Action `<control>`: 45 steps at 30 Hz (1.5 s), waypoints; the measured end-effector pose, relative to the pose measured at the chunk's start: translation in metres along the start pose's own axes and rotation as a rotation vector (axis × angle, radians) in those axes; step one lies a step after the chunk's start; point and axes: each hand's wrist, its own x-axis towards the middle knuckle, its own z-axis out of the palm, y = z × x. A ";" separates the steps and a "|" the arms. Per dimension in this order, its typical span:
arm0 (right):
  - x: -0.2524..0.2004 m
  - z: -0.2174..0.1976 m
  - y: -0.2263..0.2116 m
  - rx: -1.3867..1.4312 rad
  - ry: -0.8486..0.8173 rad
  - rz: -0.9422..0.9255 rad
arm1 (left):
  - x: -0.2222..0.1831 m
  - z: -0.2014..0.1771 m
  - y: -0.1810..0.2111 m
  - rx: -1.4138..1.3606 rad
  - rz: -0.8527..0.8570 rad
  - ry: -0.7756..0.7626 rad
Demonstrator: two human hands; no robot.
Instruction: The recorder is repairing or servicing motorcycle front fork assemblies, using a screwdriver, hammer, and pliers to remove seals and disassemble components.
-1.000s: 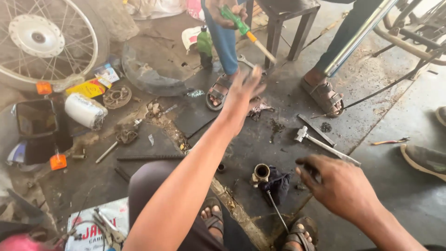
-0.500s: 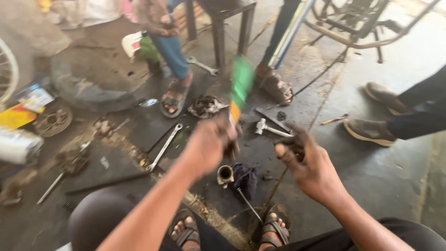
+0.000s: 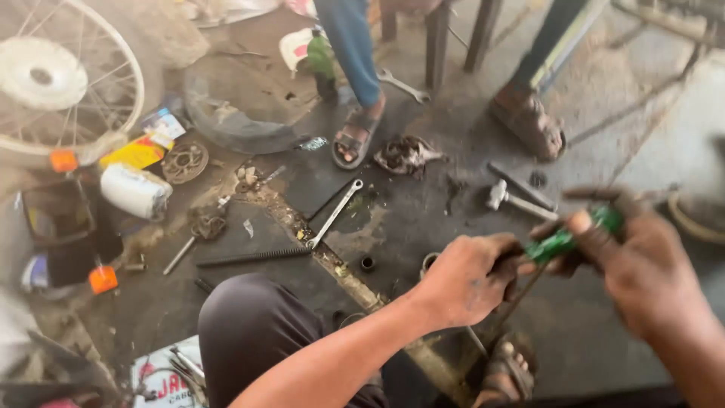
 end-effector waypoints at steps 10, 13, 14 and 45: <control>0.085 -0.196 0.099 0.185 0.154 -0.225 | 0.021 -0.005 -0.058 -0.127 -0.028 0.080; 0.025 -0.072 0.006 0.248 0.014 -0.061 | 0.029 -0.019 -0.046 -0.575 0.152 0.204; 0.012 -0.033 -0.023 -0.030 0.059 0.122 | 0.030 -0.024 -0.041 -0.746 0.078 0.235; -0.007 0.021 -0.041 -0.564 -0.134 -0.077 | 0.020 -0.028 -0.031 -0.979 -0.021 0.409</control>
